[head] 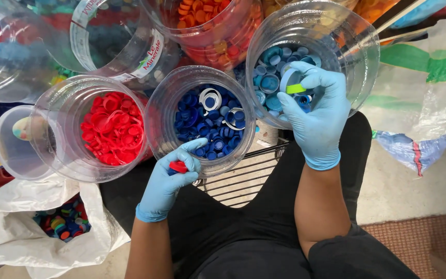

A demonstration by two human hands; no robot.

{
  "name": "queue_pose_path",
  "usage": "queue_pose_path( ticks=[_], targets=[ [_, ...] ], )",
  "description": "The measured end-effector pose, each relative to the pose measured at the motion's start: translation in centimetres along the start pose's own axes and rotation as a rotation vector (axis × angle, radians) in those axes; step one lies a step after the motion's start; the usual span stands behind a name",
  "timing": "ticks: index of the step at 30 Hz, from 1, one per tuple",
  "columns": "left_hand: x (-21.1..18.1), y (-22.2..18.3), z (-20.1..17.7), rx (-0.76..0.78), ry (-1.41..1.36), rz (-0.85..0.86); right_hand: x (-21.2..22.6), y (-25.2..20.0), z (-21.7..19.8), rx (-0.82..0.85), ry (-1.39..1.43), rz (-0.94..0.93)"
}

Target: The person sits on the floor and sorts plastic bottle caps by color. They pick caps from a white sack, separate them by hand, and place them into clear plastic containers filled with red, blue, and other colored caps.

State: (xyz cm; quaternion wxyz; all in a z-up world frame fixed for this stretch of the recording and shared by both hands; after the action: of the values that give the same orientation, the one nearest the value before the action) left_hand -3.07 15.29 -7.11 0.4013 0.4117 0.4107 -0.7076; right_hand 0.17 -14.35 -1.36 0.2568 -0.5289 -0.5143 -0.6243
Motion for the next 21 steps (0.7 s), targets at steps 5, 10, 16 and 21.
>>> queue_pose_path(
  ticks=[5,10,16,21],
  targets=[
    [-0.2,0.1,0.1,0.001,0.023,-0.002,-0.3,0.0,-0.3,-0.041,-0.039,-0.033],
    [0.6,0.1,-0.5,0.016,0.078,-0.097,1.7,0.6,-0.5,-0.107,-0.114,-0.151],
    [0.2,0.1,-0.2,0.026,0.079,-0.098,1.4,0.6,-1.1,-0.139,-0.239,-0.187],
    [0.8,0.0,-0.6,0.020,0.083,-0.086,0.9,0.6,-1.3,-0.127,-0.235,-0.164]
  ],
)
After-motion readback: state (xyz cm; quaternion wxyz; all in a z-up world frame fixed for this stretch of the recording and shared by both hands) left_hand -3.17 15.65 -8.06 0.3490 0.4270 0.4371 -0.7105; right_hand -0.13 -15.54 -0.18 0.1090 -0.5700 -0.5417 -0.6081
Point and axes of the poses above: each hand's wrist, its own y-axis towards the middle knuckle, its own z-axis out of the palm, x = y × z, the point moved 8 cm from there along y, towards the middle knuckle, and after that the axes turned 2 degrees about -y, right-handed, at the moved point
